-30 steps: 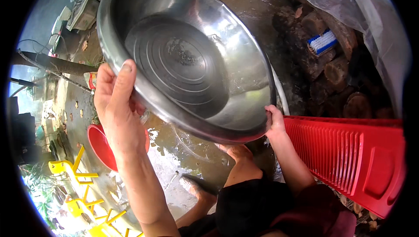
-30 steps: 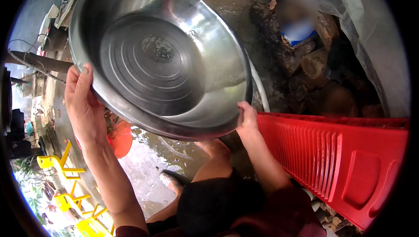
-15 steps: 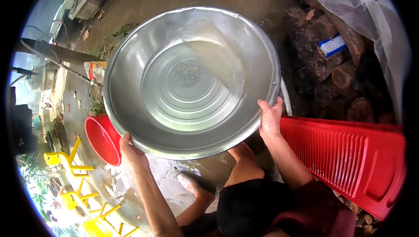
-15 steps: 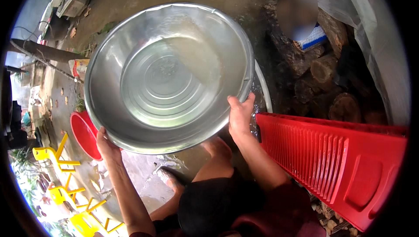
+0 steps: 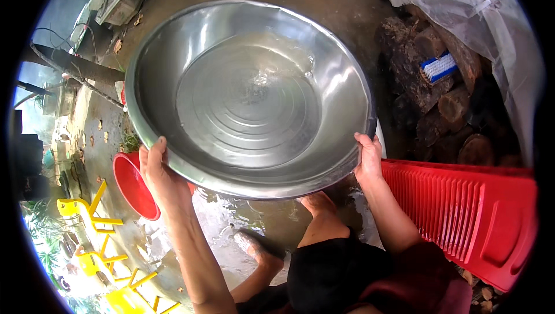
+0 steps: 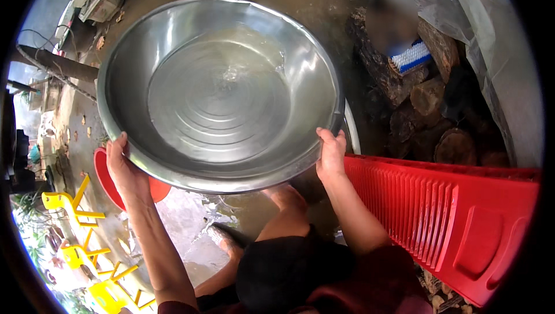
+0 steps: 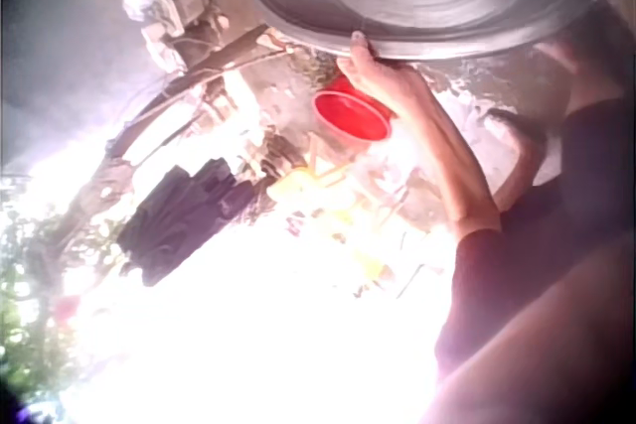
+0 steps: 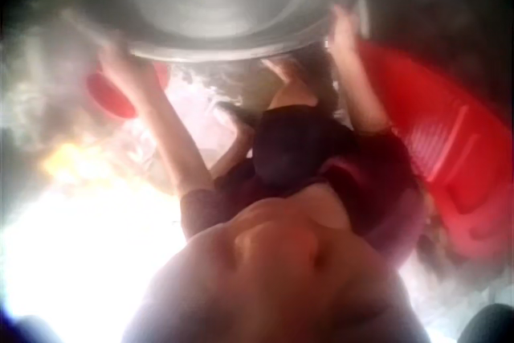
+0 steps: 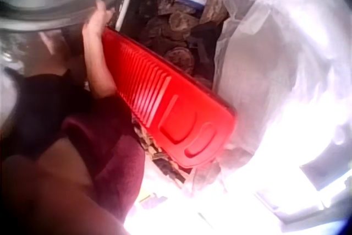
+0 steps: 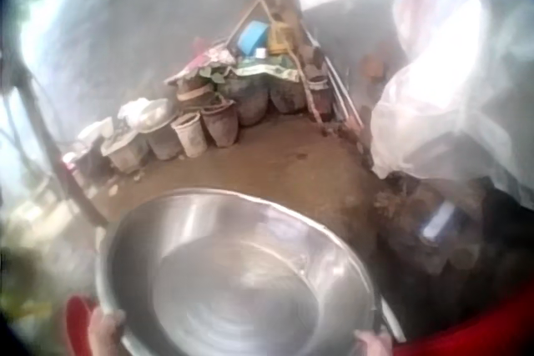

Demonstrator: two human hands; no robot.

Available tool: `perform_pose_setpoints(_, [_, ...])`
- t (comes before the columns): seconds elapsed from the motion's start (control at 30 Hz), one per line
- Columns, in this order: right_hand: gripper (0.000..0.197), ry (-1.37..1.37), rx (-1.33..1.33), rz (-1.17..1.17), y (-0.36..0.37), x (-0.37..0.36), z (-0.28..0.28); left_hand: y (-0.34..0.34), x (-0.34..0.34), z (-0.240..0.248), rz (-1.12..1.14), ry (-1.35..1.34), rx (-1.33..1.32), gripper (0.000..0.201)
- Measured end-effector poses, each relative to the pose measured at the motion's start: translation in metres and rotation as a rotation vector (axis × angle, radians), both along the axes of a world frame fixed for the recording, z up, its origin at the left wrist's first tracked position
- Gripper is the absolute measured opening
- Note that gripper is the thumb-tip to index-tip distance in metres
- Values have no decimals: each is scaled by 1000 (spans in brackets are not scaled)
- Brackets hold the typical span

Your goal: The person washes a white bucket and a large metal basin by hand and using a blue brush, scrubbing the interior and exterior surfaces with water.

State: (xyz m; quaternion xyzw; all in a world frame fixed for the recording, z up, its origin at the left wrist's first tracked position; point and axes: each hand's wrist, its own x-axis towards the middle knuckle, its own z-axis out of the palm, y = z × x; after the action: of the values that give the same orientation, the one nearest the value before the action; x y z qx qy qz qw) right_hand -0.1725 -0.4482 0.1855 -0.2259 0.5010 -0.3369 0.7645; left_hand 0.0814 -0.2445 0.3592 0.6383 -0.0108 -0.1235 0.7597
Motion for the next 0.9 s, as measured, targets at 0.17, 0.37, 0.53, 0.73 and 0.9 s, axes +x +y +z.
perform_pose_setpoints(0.17, [26,-93,126,-31,3,-5,-9,-29,-11,26,-94,-128,-26,6])
perform_pose_setpoints(0.37, [22,-74,165,-15,5,-14,-19,-37,-15,26,-105,-197,-16,11])
perform_pose_setpoints(0.53, [17,-79,304,18,13,-22,-27,-38,-22,33,-145,-174,-9,21])
perform_pose_setpoints(0.73, [22,-106,521,43,28,-22,-45,-71,-52,57,-288,-206,-52,33])
perform_pose_setpoints(0.9, [26,-131,565,120,42,3,-25,-88,-74,93,-317,-349,89,37])
